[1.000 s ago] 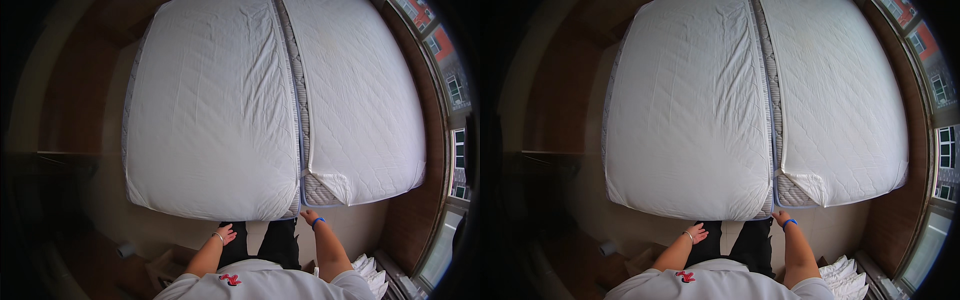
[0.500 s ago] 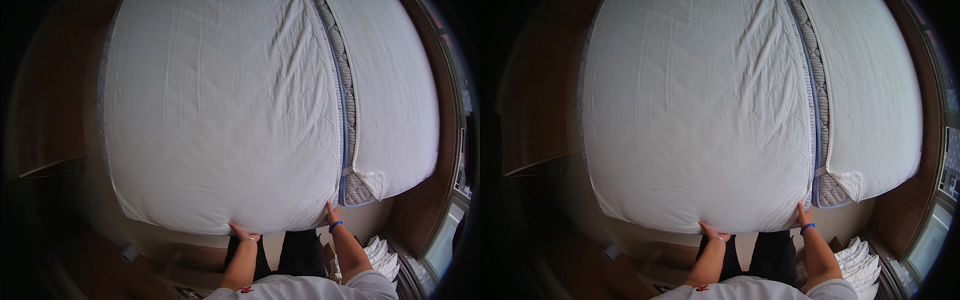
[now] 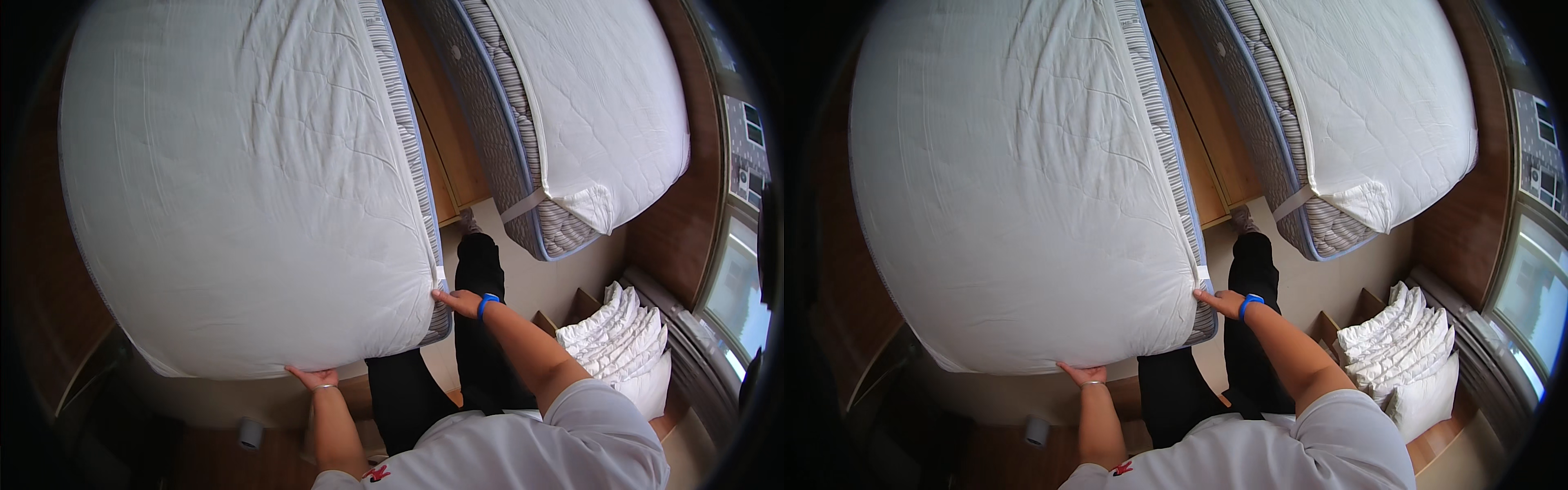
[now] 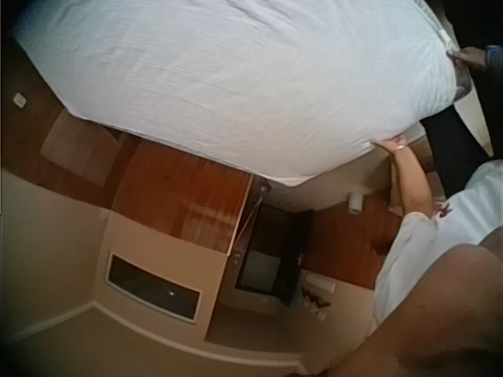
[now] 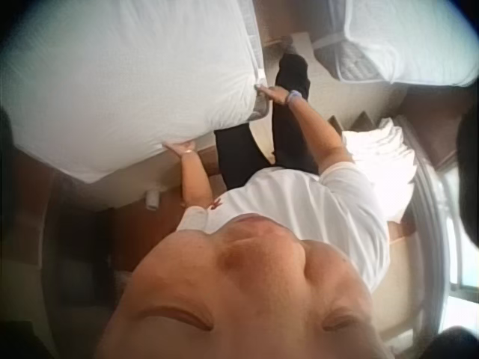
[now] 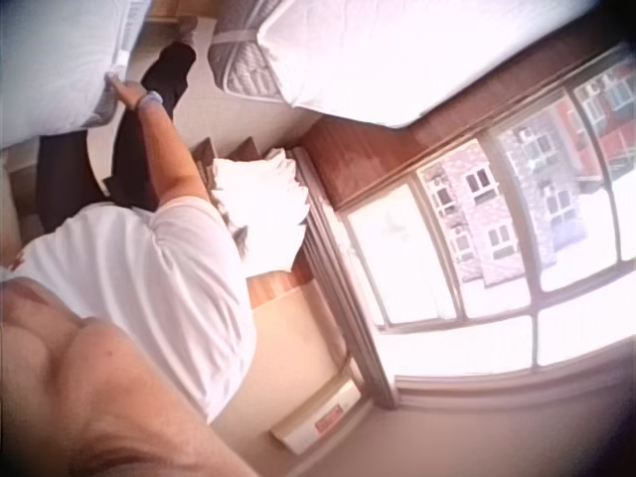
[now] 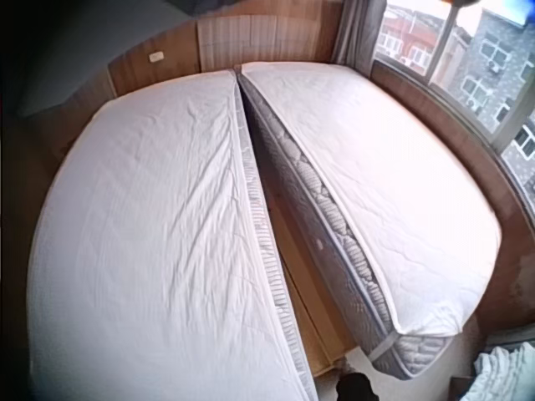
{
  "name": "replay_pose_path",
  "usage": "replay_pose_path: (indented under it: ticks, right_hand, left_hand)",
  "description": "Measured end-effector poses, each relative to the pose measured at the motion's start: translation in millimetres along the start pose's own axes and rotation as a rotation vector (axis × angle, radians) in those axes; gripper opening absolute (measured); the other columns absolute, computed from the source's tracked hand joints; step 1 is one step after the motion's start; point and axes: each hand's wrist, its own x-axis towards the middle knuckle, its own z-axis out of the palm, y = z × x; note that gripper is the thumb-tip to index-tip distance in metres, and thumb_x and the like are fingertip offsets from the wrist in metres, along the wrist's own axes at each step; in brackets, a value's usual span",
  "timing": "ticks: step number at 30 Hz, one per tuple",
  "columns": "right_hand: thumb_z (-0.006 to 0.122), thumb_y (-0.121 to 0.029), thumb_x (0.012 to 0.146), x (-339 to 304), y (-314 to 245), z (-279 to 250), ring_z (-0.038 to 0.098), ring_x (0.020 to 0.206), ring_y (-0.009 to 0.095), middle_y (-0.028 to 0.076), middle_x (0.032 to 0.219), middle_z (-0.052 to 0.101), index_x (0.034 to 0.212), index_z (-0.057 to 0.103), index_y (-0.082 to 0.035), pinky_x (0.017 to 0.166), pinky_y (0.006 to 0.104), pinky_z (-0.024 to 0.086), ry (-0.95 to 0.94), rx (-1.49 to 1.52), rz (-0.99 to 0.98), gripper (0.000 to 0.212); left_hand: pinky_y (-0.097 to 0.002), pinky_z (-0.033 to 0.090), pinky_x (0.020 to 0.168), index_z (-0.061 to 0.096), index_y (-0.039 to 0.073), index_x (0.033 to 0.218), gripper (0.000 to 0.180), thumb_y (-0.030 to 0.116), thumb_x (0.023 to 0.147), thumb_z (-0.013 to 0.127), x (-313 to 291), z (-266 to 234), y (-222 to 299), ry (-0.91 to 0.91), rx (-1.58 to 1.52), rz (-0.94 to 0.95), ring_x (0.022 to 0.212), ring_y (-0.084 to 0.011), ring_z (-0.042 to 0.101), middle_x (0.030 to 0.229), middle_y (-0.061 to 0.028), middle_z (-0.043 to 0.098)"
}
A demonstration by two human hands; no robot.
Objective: The person mops a tiled floor with a flat mop, then uses a small tool to scrape a spot on the floor before resuming mopping. The person also moves a mattress slightly to access the area underneath.
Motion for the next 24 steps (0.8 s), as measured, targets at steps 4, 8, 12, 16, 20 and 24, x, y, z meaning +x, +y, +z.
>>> replay_pose_path:
  ticks: [4, 8, 12, 16, 20, 24]
  right_hand:
    - [0.035, -0.073, 0.077, 35, 11, -62, 0.048, 0.111, 0.029, 0.019, 0.120, 0.048, 0.127, 0.037, 0.005, 0.095, 0.0404, 0.036, 0.107, 0.823, 0.047, 0.093]
    - [0.051, -0.058, 0.080, 107, 27, -95, 0.037, 0.122, 0.030, 0.017, 0.135, 0.033, 0.136, 0.025, -0.006, 0.101, 0.0423, 0.029, 0.275, 1.213, 0.046, 0.081]
    - [0.058, -0.049, 0.081, 174, 44, -111, 0.027, 0.128, 0.031, 0.016, 0.139, 0.027, 0.139, 0.022, -0.014, 0.104, 0.0418, 0.024, 0.266, 1.412, 0.007, 0.076]
    - [0.056, -0.048, 0.082, 218, 60, -115, 0.030, 0.125, 0.032, 0.011, 0.138, 0.030, 0.137, 0.024, -0.011, 0.103, 0.0425, 0.027, 0.169, 1.550, -0.289, 0.074]
    - [0.054, -0.049, 0.083, 219, 54, -86, 0.032, 0.124, 0.033, 0.012, 0.137, 0.031, 0.136, 0.025, -0.010, 0.102, 0.0431, 0.027, 0.223, 1.502, -0.288, 0.072]
    - [0.053, -0.049, 0.083, 202, 53, -67, 0.033, 0.123, 0.033, 0.012, 0.135, 0.032, 0.134, 0.027, -0.009, 0.101, 0.0436, 0.028, 0.376, 1.437, -0.271, 0.070]
  left_hand:
    - [-0.0450, 0.028, 0.101, 0.037, 0.013, 0.131, 0.094, 0.081, 0.067, 0.037, -14, 5, -66, -0.006, -0.128, -0.074, 0.122, -0.0247, 0.036, 0.133, -0.0042, 0.039]
    - [-0.0452, 0.025, 0.103, 0.038, 0.019, 0.131, 0.097, 0.086, 0.061, 0.036, -50, 33, -148, -0.127, -0.144, -0.178, 0.126, -0.0252, 0.031, 0.136, -0.0029, 0.036]
    - [-0.0477, 0.031, 0.100, 0.043, 0.016, 0.127, 0.079, 0.073, 0.073, 0.040, -64, 41, -197, -0.351, -0.305, -0.357, 0.124, -0.0271, 0.035, 0.134, -0.0042, 0.040]
    - [-0.0489, 0.032, 0.100, 0.047, 0.009, 0.124, 0.059, 0.052, 0.083, 0.043, -44, 7, -226, -0.308, -0.342, -0.716, 0.120, -0.0290, 0.042, 0.128, -0.0081, 0.048]
    - [-0.0509, 0.033, 0.098, 0.042, 0.012, 0.127, 0.060, 0.054, 0.085, 0.040, -5, 19, -229, -0.425, -0.403, -0.739, 0.118, -0.0287, 0.043, 0.129, -0.0088, 0.046]
    - [-0.0509, 0.034, 0.097, 0.041, 0.012, 0.128, 0.061, 0.055, 0.084, 0.039, 28, 28, -229, -0.433, -0.472, -0.779, 0.118, -0.0287, 0.042, 0.129, -0.0087, 0.045]
